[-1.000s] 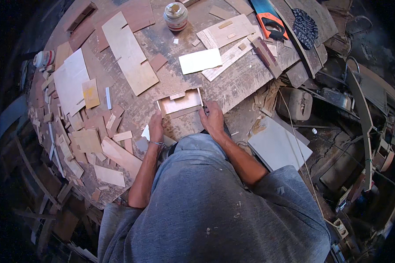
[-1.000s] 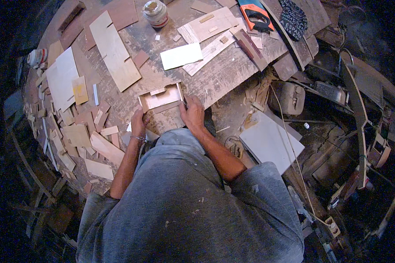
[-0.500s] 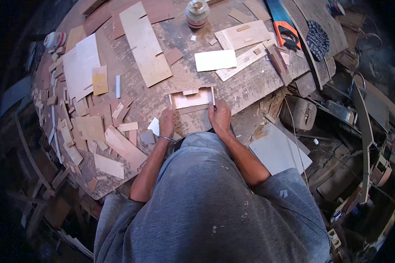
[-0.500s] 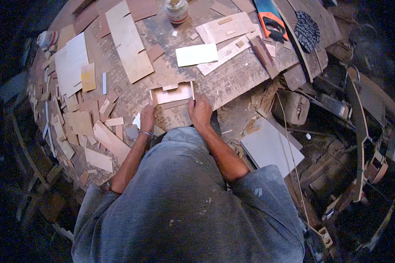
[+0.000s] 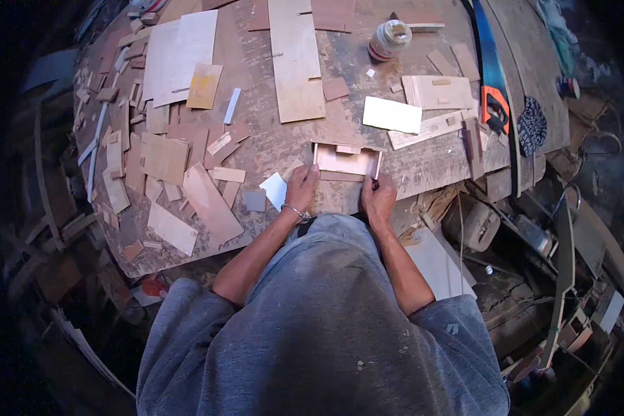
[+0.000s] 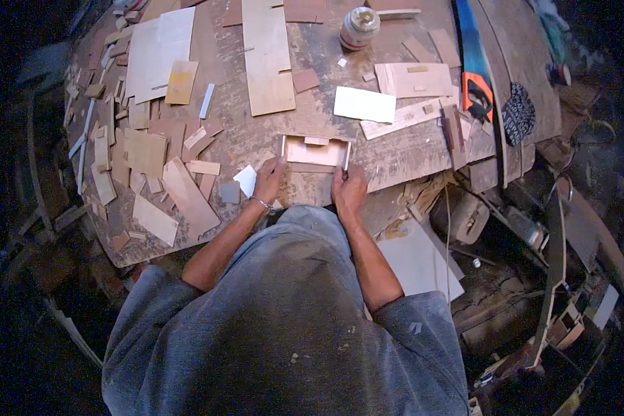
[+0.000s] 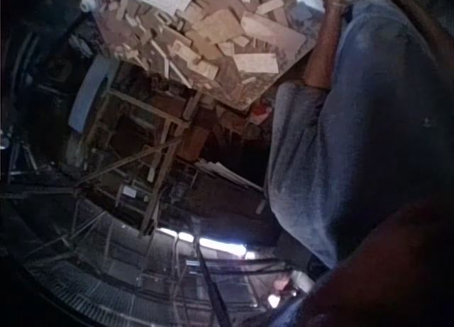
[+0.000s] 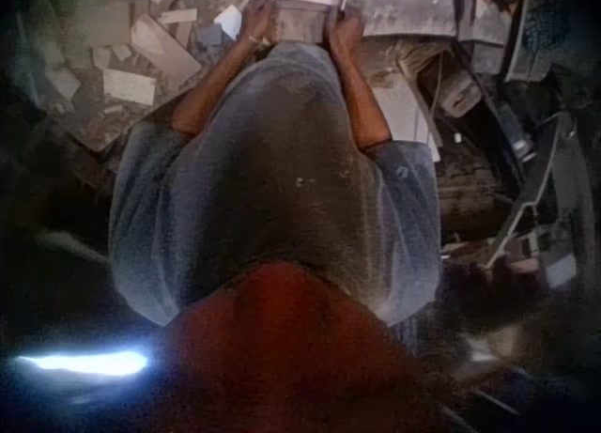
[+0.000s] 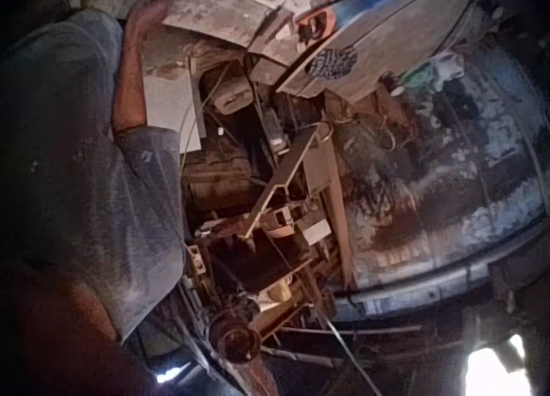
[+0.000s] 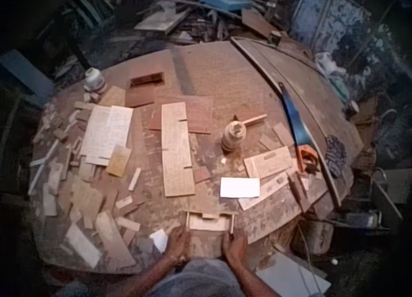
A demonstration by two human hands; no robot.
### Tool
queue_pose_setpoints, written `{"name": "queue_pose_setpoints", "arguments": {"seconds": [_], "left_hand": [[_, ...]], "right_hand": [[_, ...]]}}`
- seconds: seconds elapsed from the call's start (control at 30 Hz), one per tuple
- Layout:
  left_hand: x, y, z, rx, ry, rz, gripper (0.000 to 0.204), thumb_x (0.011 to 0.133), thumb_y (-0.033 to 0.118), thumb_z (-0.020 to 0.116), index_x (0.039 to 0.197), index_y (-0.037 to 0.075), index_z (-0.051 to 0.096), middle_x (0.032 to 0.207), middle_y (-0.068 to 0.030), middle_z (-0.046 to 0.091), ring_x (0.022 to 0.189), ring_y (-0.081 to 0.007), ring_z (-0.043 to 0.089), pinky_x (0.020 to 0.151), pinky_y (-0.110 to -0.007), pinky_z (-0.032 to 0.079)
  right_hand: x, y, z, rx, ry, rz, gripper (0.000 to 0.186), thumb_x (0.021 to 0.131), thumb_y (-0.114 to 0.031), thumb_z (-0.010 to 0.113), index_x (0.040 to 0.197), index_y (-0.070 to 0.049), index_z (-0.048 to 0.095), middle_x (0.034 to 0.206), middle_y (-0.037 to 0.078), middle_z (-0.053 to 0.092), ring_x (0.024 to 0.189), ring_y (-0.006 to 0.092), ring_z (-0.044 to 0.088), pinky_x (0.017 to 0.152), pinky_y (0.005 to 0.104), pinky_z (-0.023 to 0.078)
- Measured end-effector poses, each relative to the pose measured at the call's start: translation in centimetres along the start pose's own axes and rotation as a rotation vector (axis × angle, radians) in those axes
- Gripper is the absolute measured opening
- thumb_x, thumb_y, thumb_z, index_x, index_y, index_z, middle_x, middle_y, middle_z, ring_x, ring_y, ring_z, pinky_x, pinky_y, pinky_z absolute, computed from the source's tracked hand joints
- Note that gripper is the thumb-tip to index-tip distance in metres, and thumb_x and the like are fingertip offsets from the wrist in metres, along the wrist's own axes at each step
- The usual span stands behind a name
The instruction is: Assembling and gluing small wooden pieces to form a box.
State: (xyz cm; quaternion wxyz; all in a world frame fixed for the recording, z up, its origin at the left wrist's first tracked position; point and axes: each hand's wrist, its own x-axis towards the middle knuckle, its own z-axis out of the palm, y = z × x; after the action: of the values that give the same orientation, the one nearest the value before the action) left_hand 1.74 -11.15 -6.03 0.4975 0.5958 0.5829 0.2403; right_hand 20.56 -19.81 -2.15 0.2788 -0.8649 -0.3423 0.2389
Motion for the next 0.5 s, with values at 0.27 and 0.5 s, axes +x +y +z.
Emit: {"name": "queue_pose_setpoints", "arguments": {"seconds": [0.27, 0.5], "left_hand": [[0.8, -0.3, -5.0, -0.271, -0.084, -0.262, 0.036, 0.099, 0.036, 0.056, 0.105, 0.002, 0.065, 0.089, -0.0034, 0.062, 0.082, -0.0135, 0.057, 0.071, -0.027, 0.047], [4.1, -2.7, -9.0, -0.183, 0.104, -0.19, 0.036, 0.096, 0.032, 0.064, 0.122, 0.007, 0.067, 0.095, -0.0029, 0.069, 0.084, -0.009, 0.062, 0.069, -0.022, 0.049]], "right_hand": [[6.4, 2.9, -6.8, -0.248, 0.068, -0.303, 0.046, 0.077, -0.012, 0.065, 0.122, -0.001, 0.06, 0.118, 0.024, 0.057, 0.106, 0.0421, 0.056, 0.088, 0.0467, 0.049], [19.6, -1.0, -7.9, -0.656, -0.372, -0.69, 0.078, 0.075, -0.021, 0.075, 0.144, -0.013, 0.04, 0.142, 0.008, 0.049, 0.131, 0.033, 0.043, 0.103, 0.0579, 0.038]]}}
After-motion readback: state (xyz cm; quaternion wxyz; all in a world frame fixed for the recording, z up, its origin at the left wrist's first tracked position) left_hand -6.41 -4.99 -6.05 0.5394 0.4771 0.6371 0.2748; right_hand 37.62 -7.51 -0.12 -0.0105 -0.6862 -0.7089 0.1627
